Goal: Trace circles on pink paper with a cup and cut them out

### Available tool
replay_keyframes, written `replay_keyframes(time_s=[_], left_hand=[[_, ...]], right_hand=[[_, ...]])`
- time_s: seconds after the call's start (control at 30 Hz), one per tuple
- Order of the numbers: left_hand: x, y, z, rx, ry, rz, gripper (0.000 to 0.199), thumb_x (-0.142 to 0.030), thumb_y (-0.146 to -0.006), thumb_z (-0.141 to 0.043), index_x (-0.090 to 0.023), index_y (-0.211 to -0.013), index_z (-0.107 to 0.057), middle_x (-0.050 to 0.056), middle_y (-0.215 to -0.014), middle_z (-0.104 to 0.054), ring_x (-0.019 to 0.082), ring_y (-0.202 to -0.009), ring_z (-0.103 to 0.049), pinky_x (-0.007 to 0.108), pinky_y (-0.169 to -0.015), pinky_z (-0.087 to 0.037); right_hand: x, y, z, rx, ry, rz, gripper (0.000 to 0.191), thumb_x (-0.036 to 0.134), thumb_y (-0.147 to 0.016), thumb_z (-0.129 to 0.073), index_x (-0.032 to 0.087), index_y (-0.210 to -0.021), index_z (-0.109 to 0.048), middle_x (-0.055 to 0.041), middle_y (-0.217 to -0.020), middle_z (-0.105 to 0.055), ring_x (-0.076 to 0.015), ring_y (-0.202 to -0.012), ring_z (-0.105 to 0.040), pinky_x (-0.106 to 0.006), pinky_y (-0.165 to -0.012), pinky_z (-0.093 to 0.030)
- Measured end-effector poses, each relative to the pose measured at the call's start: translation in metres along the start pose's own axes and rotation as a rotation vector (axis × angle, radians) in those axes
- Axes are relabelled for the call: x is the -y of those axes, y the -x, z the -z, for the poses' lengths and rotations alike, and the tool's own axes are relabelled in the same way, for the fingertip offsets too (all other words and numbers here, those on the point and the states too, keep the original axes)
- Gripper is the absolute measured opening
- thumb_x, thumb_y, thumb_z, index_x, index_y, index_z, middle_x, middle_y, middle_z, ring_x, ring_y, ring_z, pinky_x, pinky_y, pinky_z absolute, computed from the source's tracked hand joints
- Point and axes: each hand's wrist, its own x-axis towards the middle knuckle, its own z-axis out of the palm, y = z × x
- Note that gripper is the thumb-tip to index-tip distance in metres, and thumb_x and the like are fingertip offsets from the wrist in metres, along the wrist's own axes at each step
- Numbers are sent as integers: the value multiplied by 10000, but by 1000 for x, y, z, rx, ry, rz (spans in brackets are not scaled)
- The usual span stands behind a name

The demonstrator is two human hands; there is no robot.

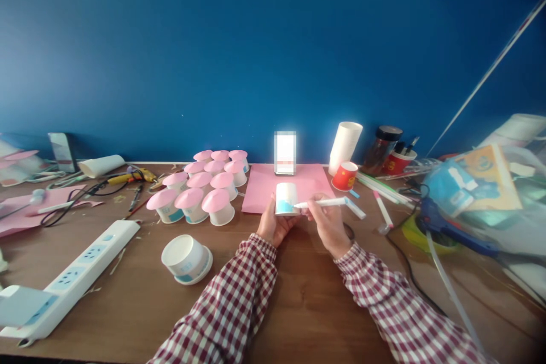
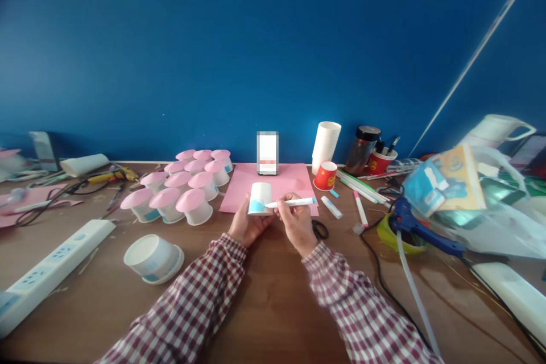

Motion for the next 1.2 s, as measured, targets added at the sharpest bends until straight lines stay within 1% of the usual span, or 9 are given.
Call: replay_keyframes(time_s=[0.1,0.27,0.4,0.57,0.73,0.9,1.03,1.2], left_hand=[[0,0,0,-11,-10,2,478,-500,-874,-446,-89,-1072,-586,131,-934,-668,197,-804,-645,319,-727,-540],[1,1,-1,12,-13,24,513,-516,-884,-407,-73,-1076,-581,147,-938,-668,199,-802,-644,322,-741,-535],[1,0,-1,-15,-13,6,485,-496,-877,-439,-76,-1076,-579,136,-932,-666,200,-797,-644,316,-722,-536],[1,-1,0,14,-18,2,517,-515,-878,-422,-65,-1081,-574,159,-951,-662,203,-812,-642,328,-754,-531],[1,0,-2,-22,-22,0,485,-493,-882,-429,-73,-1074,-575,143,-933,-663,197,-789,-640,316,-717,-534],[2,0,-2,0,-25,-2,514,-502,-882,-422,-55,-1091,-566,154,-933,-659,207,-801,-637,343,-758,-527],[2,1,-2,-20,-34,-1,505,-497,-882,-428,-59,-1091,-566,150,-939,-659,205,-797,-636,334,-743,-528],[2,1,-3,10,-37,-8,522,-506,-886,-411,-58,-1104,-564,158,-950,-660,208,-814,-637,341,-767,-523]], right_hand=[[0,0,0,10,-3,-3,234,393,-807,-596,180,-720,-555,1,-591,-588,-124,-554,-541,-237,-511,-444],[0,0,0,3,14,-8,222,395,-822,-583,175,-790,-587,-21,-673,-625,-134,-621,-578,-231,-528,-455],[1,0,0,24,14,-12,222,385,-820,-589,174,-754,-577,-13,-635,-610,-129,-598,-567,-232,-527,-451],[1,0,0,-2,-2,-21,225,398,-819,-588,174,-804,-587,-19,-679,-627,-133,-628,-583,-230,-536,-454],[1,1,0,34,17,1,211,368,-829,-582,169,-760,-578,-10,-638,-608,-120,-590,-561,-226,-526,-445],[-1,1,0,11,-1,-17,208,375,-826,-586,167,-813,-595,-21,-686,-627,-130,-635,-579,-226,-536,-451],[-1,0,0,25,10,-7,203,363,-826,-586,168,-768,-587,-12,-652,-613,-123,-614,-568,-222,-529,-444],[1,1,0,3,4,-12,210,373,-830,-581,165,-799,-591,-19,-681,-622,-124,-633,-578,-219,-540,-452]])
